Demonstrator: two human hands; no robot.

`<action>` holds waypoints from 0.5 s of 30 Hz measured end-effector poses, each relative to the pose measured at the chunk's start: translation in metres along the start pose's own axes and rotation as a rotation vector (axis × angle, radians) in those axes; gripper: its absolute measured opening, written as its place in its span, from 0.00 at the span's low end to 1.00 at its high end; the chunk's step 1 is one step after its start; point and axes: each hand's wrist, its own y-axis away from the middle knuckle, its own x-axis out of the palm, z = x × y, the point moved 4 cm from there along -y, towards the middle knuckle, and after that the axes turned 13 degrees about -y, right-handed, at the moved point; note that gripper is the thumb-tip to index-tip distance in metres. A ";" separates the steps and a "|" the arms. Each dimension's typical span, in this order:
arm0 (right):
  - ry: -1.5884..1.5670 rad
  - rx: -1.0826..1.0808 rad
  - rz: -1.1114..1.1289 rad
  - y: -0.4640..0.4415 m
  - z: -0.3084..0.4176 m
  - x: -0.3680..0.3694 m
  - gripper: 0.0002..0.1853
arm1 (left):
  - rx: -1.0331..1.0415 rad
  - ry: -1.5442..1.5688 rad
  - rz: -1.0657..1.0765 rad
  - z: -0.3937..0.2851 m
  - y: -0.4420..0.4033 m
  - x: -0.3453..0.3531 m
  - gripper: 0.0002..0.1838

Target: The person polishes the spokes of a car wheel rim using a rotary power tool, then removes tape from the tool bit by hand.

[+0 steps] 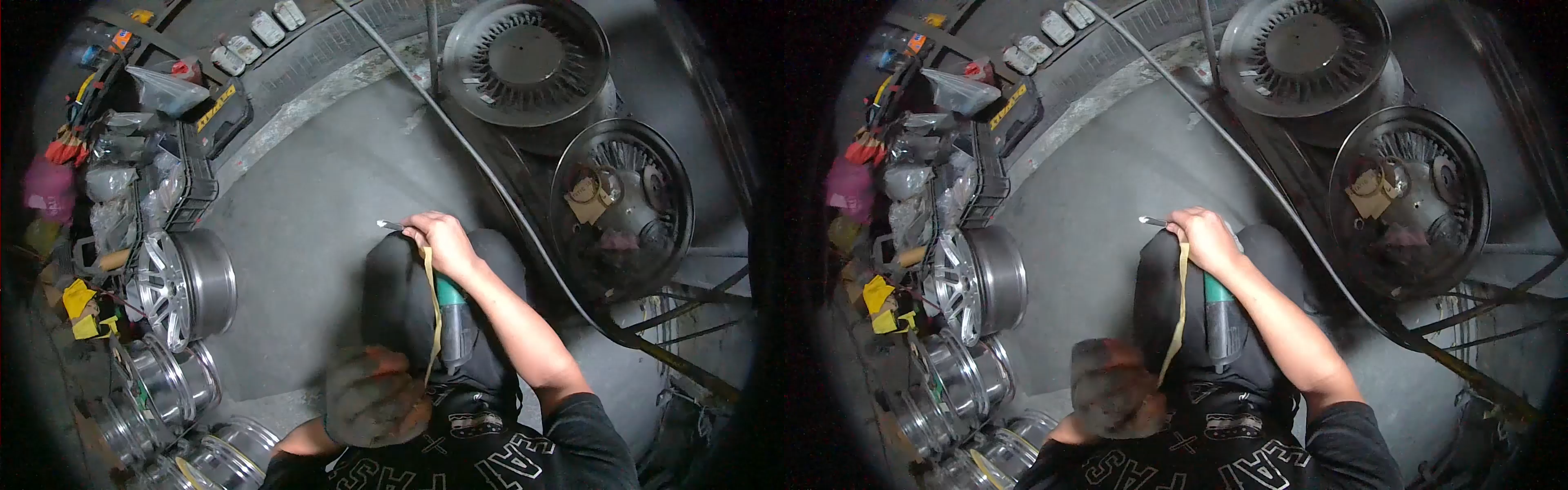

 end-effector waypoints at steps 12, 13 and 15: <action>0.037 0.021 0.157 -0.024 0.005 -0.002 0.16 | -0.510 0.109 -0.078 0.053 0.008 0.011 0.05; 0.002 0.021 0.176 -0.027 0.005 -0.004 0.16 | -0.537 0.128 -0.048 0.057 0.002 0.014 0.05; -0.065 0.042 0.219 -0.029 0.002 -0.004 0.16 | -0.558 0.105 -0.072 0.071 -0.007 0.014 0.04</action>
